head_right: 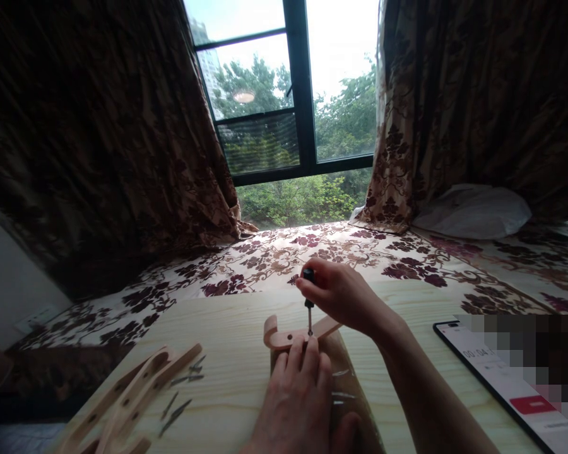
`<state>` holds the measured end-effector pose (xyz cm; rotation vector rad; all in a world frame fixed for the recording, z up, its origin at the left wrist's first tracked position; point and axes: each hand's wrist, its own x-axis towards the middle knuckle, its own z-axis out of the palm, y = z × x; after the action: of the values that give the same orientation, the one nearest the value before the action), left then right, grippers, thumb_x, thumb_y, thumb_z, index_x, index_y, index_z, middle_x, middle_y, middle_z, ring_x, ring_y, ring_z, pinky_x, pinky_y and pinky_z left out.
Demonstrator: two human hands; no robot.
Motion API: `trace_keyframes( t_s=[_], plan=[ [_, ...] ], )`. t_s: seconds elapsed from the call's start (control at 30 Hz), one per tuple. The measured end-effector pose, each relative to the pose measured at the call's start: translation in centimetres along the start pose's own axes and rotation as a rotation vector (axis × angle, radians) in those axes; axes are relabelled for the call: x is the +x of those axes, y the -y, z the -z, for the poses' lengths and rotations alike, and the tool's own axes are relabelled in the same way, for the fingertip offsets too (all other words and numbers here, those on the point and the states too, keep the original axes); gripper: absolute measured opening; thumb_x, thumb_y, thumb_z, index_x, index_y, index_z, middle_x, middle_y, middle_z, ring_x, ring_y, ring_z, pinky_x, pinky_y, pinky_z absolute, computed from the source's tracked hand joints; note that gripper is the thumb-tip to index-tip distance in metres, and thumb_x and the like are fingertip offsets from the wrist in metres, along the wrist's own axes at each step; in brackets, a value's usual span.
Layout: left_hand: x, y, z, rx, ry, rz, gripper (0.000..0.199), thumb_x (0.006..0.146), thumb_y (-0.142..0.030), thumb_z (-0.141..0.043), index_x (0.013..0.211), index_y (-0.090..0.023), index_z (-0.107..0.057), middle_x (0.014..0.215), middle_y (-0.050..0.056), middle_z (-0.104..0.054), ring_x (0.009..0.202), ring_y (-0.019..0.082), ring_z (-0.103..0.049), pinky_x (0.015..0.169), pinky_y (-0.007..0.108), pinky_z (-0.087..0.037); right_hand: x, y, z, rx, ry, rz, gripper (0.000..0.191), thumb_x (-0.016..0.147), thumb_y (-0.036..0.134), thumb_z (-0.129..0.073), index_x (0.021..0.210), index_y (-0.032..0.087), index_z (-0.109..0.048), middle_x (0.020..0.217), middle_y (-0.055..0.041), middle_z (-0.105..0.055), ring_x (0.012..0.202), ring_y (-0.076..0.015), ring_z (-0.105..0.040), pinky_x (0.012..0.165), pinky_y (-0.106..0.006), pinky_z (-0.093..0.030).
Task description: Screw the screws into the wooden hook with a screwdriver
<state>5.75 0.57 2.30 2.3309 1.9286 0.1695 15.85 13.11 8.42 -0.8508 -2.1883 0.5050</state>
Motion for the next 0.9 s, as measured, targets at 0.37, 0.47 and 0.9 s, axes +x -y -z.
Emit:
trace_keyframes(
  t_s=[0.37, 0.47, 0.9],
  plan=[
    [0.19, 0.13, -0.27, -0.007, -0.004, 0.003, 0.075, 0.083, -0.056, -0.050, 0.136, -0.002, -0.047, 0.147, 0.024, -0.032, 0.138, 0.043, -0.020, 0.111, 0.059, -0.018, 0.20, -0.09, -0.33, -0.091, -0.059, -0.031, 0.035, 0.086, 0.046, -0.052, 0.063, 0.021, -0.045, 0.054, 0.0033, -0.048, 0.051, -0.0115, -0.041, 0.049, -0.025, -0.030],
    [0.26, 0.17, -0.42, 0.022, -0.008, 0.001, 0.073, 0.083, -0.053, -0.052, 0.135, -0.003, -0.048, 0.147, 0.024, -0.033, 0.137, 0.043, -0.020, 0.111, 0.059, -0.018, 0.08, 0.03, -0.07, -0.062, -0.033, -0.015, 0.031, 0.087, 0.046, -0.052, 0.068, 0.021, -0.051, 0.057, 0.0025, -0.053, 0.052, -0.0121, -0.045, 0.050, -0.025, -0.031],
    [0.22, -0.10, -0.14, -0.018, 0.029, 0.030, 0.076, 0.085, -0.057, -0.049, 0.138, -0.002, -0.044, 0.149, 0.024, -0.029, 0.138, 0.042, -0.019, 0.111, 0.058, -0.019, 0.15, -0.22, -0.38, -0.077, -0.062, -0.014, 0.034, 0.086, 0.047, -0.052, 0.064, 0.021, -0.046, 0.054, 0.0041, -0.047, 0.051, -0.0111, -0.040, 0.049, -0.025, -0.029]
  ],
)
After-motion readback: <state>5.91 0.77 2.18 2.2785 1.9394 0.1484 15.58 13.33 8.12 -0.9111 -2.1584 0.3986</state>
